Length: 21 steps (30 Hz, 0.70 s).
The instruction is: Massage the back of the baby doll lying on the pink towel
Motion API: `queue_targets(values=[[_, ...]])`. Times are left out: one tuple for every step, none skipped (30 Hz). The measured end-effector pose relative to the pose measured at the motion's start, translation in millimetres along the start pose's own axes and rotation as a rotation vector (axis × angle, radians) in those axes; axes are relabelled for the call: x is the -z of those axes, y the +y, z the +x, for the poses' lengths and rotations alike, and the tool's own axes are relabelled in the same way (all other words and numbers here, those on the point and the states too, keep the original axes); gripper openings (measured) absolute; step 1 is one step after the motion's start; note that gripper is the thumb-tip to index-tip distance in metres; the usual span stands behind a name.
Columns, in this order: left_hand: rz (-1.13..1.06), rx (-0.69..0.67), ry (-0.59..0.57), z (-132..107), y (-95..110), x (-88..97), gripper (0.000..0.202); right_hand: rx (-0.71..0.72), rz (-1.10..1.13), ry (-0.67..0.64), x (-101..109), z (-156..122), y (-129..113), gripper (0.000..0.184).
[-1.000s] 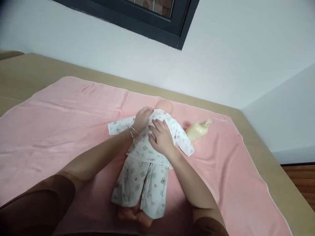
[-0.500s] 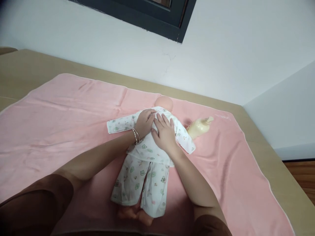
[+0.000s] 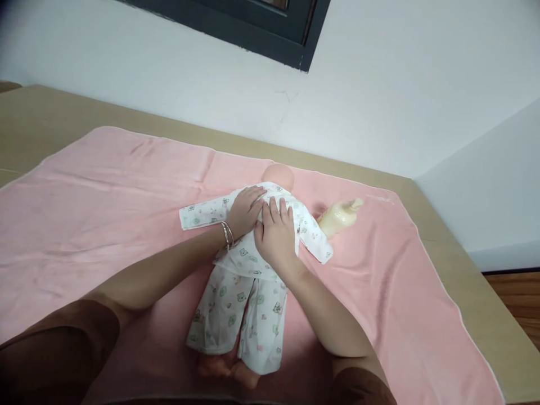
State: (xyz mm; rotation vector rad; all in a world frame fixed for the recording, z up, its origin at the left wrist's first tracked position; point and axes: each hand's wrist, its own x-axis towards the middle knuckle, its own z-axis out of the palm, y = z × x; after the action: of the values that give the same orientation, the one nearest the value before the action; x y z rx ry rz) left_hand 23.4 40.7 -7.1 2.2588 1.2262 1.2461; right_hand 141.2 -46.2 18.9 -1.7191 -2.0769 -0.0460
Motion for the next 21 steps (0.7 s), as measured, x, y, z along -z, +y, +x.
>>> queue_targets(values=[[0.001, -0.002, -0.001, 0, 0, 0.2, 0.034, 0.011, 0.026, -0.007, 0, 2, 3, 0.052], [0.003, -0.002, -0.001, 0, 0, 0.2, 0.034, 0.007, 0.054, -0.011, 0, 4, 7, 0.052], [0.007, -0.001, 0.000, 1, 0, 0.1, 0.034, -0.007, 0.082, -0.015, 0, 8, 13, 0.051], [0.013, 0.001, -0.001, 1, 1, -0.2, 0.034, -0.027, 0.105, -0.014, 0, 11, 19, 0.051], [0.020, 0.001, -0.004, 0, 1, -0.5, 0.035, -0.050, 0.118, -0.009, 0, 15, 25, 0.052], [0.030, 0.001, -0.010, 0, 1, -0.9, 0.035, -0.075, 0.121, 0.002, 0, 18, 31, 0.054], [0.044, 0.003, -0.017, -1, 2, -1.4, 0.036, -0.098, 0.114, 0.011, 0, 20, 35, 0.056], [0.065, 0.010, -0.024, -2, 2, -2.0, 0.036, -0.116, 0.097, 0.019, 0, 21, 37, 0.057], [0.089, 0.022, -0.028, -3, 3, -2.5, 0.037, -0.127, 0.068, 0.024, 1, 21, 37, 0.057], [0.116, 0.039, -0.028, -4, 4, -3.1, 0.039, -0.133, 0.029, 0.028, 2, 20, 35, 0.058], [0.143, 0.060, -0.026, -5, 4, -3.6, 0.042, -0.133, -0.020, 0.031, 3, 18, 32, 0.058], [0.165, 0.080, -0.024, -6, 4, -3.9, 0.046, -0.132, -0.073, 0.034, 4, 16, 29, 0.058], [0.181, 0.093, -0.025, -7, 4, -4.0, 0.049, -0.131, -0.122, 0.037, 6, 15, 25, 0.058], [0.190, 0.100, -0.030, -7, 5, -4.0, 0.051, -0.132, -0.163, 0.040, 7, 13, 22, 0.058], [0.195, 0.101, -0.039, -7, 5, -3.7, 0.052, -0.133, -0.191, 0.041, 8, 13, 20, 0.058], [0.198, 0.096, -0.050, -7, 5, -3.3, 0.051, -0.133, -0.206, 0.038, 8, 13, 20, 0.058], [0.200, 0.089, -0.062, -6, 5, -2.7, 0.050, -0.128, -0.206, 0.028, 8, 14, 22, 0.058], [0.201, 0.084, -0.073, -6, 5, -2.1, 0.050, -0.119, -0.194, 0.012, 8, 16, 25, 0.058], [0.202, 0.084, -0.085, -6, 6, -1.4, 0.050, -0.104, -0.172, -0.010, 8, 18, 29, 0.059], [0.201, 0.086, -0.097, -5, 6, -0.8, 0.050, -0.087, -0.144, -0.033, 8, 21, 33, 0.059], [0.198, 0.090, -0.110, -5, 7, -0.3, 0.052, -0.067, -0.115, -0.055, 8, 23, 38, 0.060]])
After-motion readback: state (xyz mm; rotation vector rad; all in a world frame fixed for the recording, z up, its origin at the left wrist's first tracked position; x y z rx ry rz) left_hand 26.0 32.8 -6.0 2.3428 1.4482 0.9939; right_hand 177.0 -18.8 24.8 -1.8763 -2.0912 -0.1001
